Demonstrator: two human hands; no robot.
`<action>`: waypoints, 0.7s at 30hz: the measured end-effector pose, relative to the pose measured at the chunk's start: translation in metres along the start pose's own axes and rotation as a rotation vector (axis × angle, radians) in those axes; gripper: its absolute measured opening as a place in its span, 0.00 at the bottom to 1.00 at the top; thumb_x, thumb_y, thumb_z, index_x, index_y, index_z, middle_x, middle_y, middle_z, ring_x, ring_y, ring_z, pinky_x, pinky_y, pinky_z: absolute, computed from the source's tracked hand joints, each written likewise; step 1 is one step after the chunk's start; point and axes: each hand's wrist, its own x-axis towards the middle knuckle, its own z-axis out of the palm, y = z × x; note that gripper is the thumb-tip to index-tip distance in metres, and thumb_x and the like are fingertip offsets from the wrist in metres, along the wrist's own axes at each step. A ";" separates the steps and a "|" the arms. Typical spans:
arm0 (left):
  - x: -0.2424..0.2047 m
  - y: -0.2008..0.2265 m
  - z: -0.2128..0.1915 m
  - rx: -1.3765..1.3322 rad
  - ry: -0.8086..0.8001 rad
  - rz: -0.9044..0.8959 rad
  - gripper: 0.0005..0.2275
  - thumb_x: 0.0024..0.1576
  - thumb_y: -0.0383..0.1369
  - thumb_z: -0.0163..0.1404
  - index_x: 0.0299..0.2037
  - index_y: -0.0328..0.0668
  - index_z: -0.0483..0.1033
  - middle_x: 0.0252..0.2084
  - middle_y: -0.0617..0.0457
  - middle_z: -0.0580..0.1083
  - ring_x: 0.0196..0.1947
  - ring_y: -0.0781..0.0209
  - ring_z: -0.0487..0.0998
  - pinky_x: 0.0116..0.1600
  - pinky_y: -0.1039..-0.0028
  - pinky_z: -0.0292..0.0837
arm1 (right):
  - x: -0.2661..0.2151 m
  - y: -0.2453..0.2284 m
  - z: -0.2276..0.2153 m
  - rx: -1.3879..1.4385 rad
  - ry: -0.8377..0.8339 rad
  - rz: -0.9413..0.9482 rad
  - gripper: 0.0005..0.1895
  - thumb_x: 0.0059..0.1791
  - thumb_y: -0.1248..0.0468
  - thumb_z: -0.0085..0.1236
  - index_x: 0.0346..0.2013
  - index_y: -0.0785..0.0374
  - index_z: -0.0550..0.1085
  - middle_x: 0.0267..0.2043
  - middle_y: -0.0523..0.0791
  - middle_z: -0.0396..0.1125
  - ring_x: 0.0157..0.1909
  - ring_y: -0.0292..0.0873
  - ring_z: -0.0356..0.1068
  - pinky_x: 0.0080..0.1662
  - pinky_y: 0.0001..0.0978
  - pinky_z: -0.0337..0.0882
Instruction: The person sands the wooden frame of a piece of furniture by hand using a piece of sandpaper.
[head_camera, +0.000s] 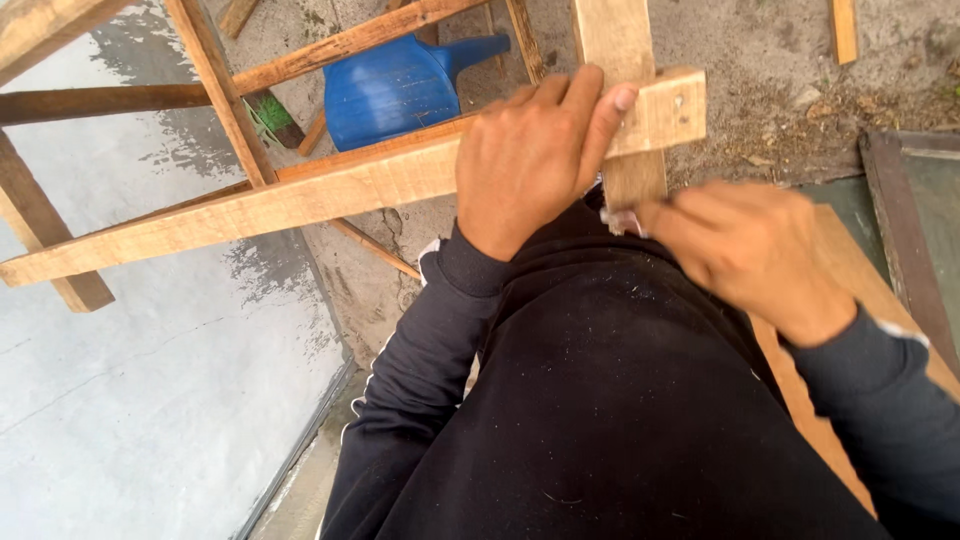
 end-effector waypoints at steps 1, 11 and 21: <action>-0.002 -0.001 0.002 0.000 0.015 0.013 0.21 0.72 0.47 0.33 0.33 0.44 0.71 0.22 0.54 0.70 0.18 0.61 0.72 0.24 0.68 0.64 | 0.000 0.000 0.001 -0.059 0.018 0.012 0.01 0.52 0.64 0.63 0.38 0.56 0.81 0.24 0.41 0.65 0.24 0.37 0.64 0.26 0.31 0.64; -0.007 -0.019 0.017 -0.016 0.046 0.078 0.21 0.72 0.48 0.31 0.36 0.45 0.71 0.20 0.57 0.67 0.13 0.69 0.63 0.18 0.74 0.56 | 0.015 -0.018 0.004 -0.170 0.021 0.015 0.04 0.51 0.63 0.63 0.40 0.54 0.82 0.24 0.38 0.63 0.25 0.36 0.63 0.26 0.30 0.63; -0.009 -0.026 0.027 -0.020 0.083 0.157 0.21 0.70 0.48 0.32 0.35 0.43 0.71 0.17 0.61 0.63 0.09 0.74 0.58 0.14 0.76 0.52 | 0.016 -0.013 0.016 -0.356 -0.082 -0.055 0.05 0.52 0.68 0.62 0.39 0.56 0.83 0.25 0.39 0.66 0.22 0.33 0.61 0.25 0.27 0.65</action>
